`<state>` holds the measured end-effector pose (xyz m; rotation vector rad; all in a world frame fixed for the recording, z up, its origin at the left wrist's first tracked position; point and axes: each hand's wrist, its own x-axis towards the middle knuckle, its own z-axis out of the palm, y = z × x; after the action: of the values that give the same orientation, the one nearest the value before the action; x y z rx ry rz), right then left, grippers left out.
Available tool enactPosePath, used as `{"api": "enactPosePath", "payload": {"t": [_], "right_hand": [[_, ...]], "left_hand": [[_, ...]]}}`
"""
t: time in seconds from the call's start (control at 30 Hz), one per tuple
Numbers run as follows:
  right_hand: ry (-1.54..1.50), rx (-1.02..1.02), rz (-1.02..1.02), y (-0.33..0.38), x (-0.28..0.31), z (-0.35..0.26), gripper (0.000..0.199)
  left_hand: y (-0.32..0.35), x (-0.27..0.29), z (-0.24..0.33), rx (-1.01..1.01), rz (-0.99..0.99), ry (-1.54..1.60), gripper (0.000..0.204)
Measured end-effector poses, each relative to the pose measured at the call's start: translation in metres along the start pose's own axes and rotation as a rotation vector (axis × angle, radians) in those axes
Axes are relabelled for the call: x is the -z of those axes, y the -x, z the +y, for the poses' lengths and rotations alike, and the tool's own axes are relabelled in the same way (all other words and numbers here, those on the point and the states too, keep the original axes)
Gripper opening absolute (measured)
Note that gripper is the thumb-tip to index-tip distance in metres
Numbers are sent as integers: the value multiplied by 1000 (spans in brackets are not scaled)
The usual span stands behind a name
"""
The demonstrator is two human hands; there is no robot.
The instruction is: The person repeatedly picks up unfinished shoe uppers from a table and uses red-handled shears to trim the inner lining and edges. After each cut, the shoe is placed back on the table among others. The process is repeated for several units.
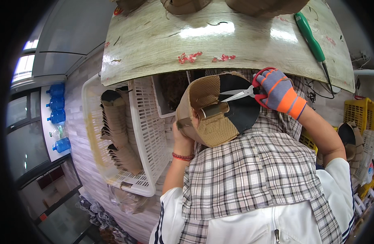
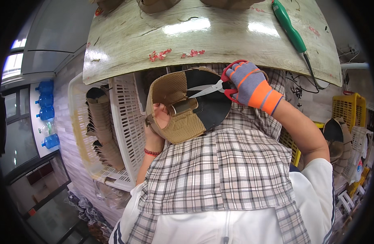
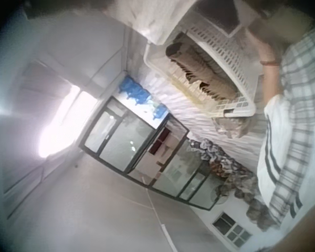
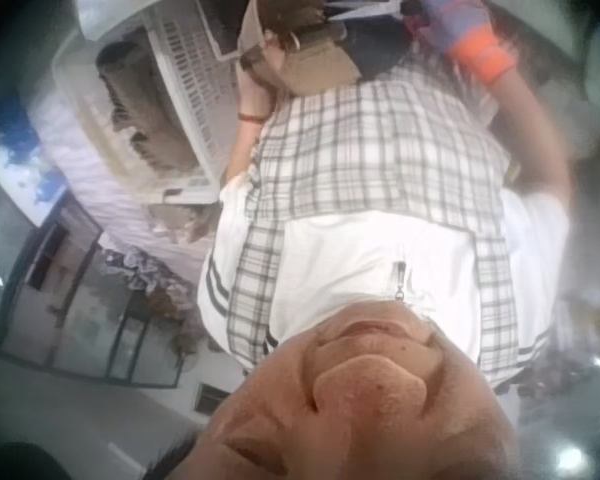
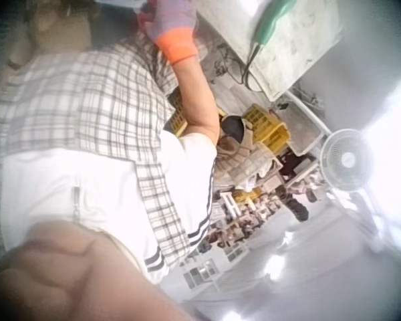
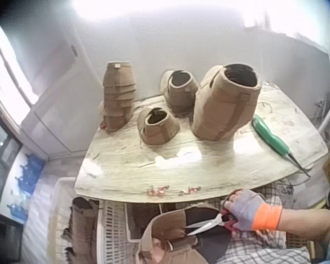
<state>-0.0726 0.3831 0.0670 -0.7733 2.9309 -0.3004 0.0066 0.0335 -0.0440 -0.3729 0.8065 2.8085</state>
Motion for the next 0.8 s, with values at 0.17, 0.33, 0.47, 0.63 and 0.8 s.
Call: {"api": "enactPosePath", "payload": {"t": [0.17, 0.33, 0.47, 0.63, 0.8], "right_hand": [[22, 9, -19, -11, -2, -1, 46], [65, 59, -20, -23, -2, -6, 45], [155, 101, -9, -27, -11, -4, 42], [127, -80, -85, -11, -18, 4, 38], [73, -7, 38, -16, 7, -12, 36]], "left_hand": [[-29, 8, -17, -94, 23, -208, 37], [-24, -52, -11, -143, -7, -350, 38], [-24, -53, -12, -123, -58, -267, 38], [-24, -58, -11, -75, -158, -196, 44], [-26, -58, -16, -249, -168, -703, 50]]}}
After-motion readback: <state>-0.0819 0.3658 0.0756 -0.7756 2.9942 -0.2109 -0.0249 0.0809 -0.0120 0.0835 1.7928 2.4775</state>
